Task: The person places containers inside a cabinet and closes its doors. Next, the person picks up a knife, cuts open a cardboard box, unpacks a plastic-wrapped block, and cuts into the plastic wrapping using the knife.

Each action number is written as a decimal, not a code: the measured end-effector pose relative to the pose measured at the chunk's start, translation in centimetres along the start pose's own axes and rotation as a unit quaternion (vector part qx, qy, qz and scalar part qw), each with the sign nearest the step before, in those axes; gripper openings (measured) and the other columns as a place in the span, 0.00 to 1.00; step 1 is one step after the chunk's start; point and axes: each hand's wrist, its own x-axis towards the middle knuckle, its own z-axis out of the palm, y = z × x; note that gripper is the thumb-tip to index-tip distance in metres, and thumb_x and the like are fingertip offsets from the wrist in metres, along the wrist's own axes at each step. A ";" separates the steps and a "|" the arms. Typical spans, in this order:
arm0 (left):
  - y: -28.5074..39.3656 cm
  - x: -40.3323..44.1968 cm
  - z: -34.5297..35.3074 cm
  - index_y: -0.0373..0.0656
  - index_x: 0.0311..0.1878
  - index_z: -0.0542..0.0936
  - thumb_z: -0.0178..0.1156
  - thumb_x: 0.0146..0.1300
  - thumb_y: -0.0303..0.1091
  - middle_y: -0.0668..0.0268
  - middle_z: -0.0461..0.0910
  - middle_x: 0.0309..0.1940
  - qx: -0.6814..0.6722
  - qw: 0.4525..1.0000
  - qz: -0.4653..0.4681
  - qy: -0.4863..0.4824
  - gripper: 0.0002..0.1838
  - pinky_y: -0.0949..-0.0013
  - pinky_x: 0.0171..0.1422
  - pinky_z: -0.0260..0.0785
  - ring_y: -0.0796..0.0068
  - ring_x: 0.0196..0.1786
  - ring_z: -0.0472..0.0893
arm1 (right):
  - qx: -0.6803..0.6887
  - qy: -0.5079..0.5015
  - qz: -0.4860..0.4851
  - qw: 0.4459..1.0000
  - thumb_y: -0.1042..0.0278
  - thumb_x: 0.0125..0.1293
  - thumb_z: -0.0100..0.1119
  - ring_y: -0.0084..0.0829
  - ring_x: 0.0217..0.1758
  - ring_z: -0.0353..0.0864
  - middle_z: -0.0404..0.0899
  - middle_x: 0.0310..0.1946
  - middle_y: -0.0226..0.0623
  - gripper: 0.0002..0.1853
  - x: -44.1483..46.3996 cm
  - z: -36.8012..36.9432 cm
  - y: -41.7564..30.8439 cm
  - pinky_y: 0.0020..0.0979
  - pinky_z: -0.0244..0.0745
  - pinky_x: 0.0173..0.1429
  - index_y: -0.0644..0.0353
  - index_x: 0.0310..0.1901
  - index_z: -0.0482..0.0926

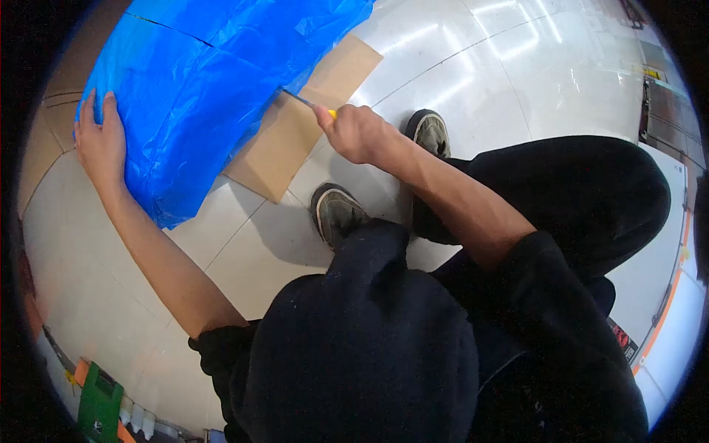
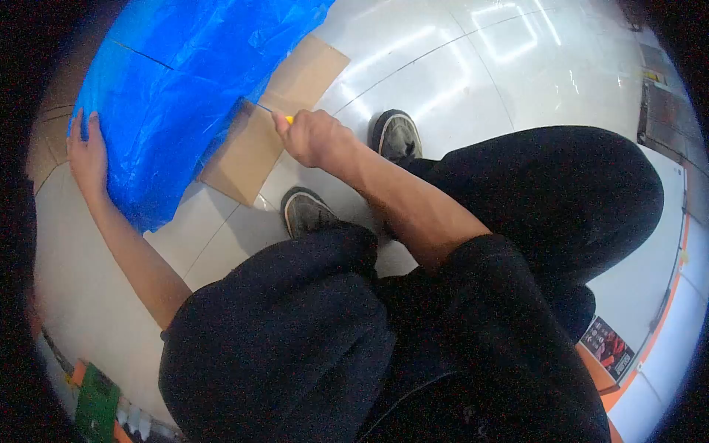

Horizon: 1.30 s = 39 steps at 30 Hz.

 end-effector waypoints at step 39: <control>12.0 -0.3 -4.1 0.44 0.70 0.62 0.44 0.71 0.51 0.52 0.53 0.73 0.021 0.999 -0.016 -0.036 0.31 0.46 0.77 0.34 0.50 0.76 0.50 | 0.141 -0.050 -0.020 0.988 0.49 0.67 0.50 0.23 0.21 0.75 0.79 0.33 0.36 0.23 15.5 -33.5 -10.5 0.26 0.73 0.24 0.65 0.49 0.73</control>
